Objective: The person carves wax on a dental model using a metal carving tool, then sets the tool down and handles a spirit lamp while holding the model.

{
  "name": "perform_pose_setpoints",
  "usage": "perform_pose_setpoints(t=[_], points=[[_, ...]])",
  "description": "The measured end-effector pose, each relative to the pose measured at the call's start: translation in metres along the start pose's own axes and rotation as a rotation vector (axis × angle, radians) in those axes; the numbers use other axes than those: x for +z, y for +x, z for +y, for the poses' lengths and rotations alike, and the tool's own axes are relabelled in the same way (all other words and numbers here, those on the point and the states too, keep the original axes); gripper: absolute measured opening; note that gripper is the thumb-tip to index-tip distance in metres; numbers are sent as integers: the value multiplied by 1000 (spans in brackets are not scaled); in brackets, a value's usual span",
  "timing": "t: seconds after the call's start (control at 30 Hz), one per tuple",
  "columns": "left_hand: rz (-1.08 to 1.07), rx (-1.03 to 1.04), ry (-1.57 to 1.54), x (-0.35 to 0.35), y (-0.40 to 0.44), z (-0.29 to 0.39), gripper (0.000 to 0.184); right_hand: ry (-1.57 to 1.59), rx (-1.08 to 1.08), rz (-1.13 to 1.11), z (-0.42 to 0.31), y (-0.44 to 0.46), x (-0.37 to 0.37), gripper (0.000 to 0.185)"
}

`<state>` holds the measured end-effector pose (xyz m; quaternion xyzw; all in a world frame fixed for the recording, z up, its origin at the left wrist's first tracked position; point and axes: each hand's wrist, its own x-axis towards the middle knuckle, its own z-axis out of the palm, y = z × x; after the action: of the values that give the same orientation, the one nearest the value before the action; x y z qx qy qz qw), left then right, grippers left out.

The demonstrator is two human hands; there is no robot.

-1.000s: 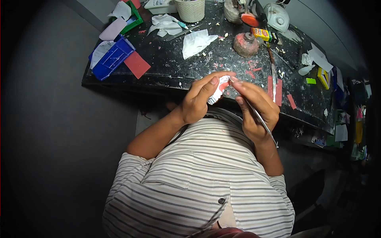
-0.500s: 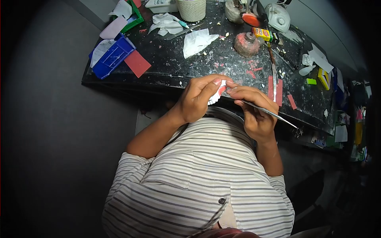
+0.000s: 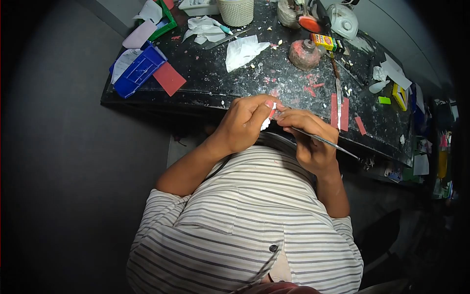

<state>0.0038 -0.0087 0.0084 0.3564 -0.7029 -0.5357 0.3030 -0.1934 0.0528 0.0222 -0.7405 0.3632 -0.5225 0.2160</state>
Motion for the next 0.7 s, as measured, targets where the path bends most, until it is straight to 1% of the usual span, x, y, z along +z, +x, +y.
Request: perform_pose_setpoints(t=[0.07,0.13,0.2,0.27,0.33,0.37,0.4,0.43,0.47,0.5,0.6,0.67,0.7], points=[[19,26,48,1,0,-1,36,0,-21,-15,2,0,0,33],[26,21,55,1,1,0,36,-7,29,18,1,0,1,32],[35,17,63,1,1,0,36,-16,11,3,2,-1,0,32],[18,49,-13,2,1,-4,36,-27,-10,-9,4,0,0,32],[-7,36,-51,0,2,-9,37,87,76,50,6,-4,1,28],[-30,25,-89,0,3,-11,37,87,77,50,8,-5,3,28],[-30,24,-90,2,4,-13,37,84,65,101,11,-4,6,26],[-5,103,-155,5,5,-14,39,81,52,153,12,-4,8,24],[20,183,-220,7,7,-14,41,82,49,153,11,-3,9,24],[21,186,-218,6,7,-12,41,81,28,148,9,-3,11,22],[-28,96,-322,4,5,-5,44,77,10,137,11,-8,13,21],[-40,65,-373,5,4,-5,46,135,34,206,14,-8,14,19],[-41,64,-373,5,4,-5,46,135,35,207,12,-7,13,19]])
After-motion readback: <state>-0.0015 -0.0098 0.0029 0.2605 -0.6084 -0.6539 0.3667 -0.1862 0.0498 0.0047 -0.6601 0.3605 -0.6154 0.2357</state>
